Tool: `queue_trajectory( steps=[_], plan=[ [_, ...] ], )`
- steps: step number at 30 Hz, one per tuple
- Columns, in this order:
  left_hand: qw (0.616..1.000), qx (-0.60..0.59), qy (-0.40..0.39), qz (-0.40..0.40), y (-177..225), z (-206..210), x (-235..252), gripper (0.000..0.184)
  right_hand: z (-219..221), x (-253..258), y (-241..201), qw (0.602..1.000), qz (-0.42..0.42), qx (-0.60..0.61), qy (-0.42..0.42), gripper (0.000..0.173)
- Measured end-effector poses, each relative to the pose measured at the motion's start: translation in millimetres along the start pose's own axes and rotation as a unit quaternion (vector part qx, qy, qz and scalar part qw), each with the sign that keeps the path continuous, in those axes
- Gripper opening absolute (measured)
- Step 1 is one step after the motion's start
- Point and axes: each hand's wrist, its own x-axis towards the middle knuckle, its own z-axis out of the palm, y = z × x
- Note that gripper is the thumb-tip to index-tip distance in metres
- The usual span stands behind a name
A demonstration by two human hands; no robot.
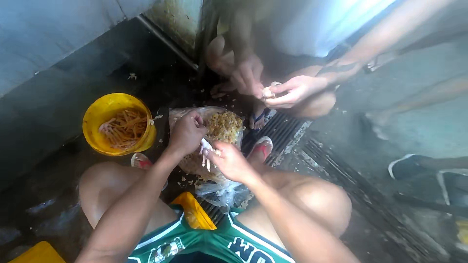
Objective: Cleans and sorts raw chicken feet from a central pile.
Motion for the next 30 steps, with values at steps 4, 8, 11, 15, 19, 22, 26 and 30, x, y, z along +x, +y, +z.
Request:
queue_trajectory(
  steps=[4,8,11,15,19,22,26,30],
  plan=[
    [0.998,-0.037,0.009,0.043,-7.5,6.2,2.3,0.03,4.8,-5.9,6.9,0.997,-0.053,0.047,-0.002,0.028],
    [0.995,-0.071,0.034,0.057,-7.8,4.7,-3.8,0.032,2.9,-9.3,3.3,0.996,-0.065,0.063,0.01,0.028],
    [0.993,-0.087,0.079,0.017,-8.2,-7.8,6.8,0.028,-2.7,-13.1,-6.1,0.996,-0.071,0.053,0.016,0.029],
    [0.974,-0.112,0.182,-0.075,-16.5,-44.1,41.4,0.03,2.3,-26.8,-7.5,0.993,-0.099,0.067,0.018,0.032],
    [0.972,-0.131,0.17,-0.096,-20.3,-44.2,41.2,0.024,-7.8,-22.0,-6.4,0.993,-0.054,0.101,0.037,0.03],
    [0.974,-0.132,0.162,-0.089,-18.6,-38.7,38.1,0.02,-10.6,-17.7,-4.1,0.989,0.007,0.135,0.065,0.028],
    [0.975,-0.139,0.156,-0.078,-14.5,-34.0,36.9,0.021,-6.6,-11.7,-0.8,0.963,0.01,0.266,0.032,0.051],
    [0.979,-0.133,0.142,-0.069,-10.3,-17.4,32.4,0.019,2.1,-8.1,-2.3,0.953,-0.006,0.302,0.0,0.036]
  ],
)
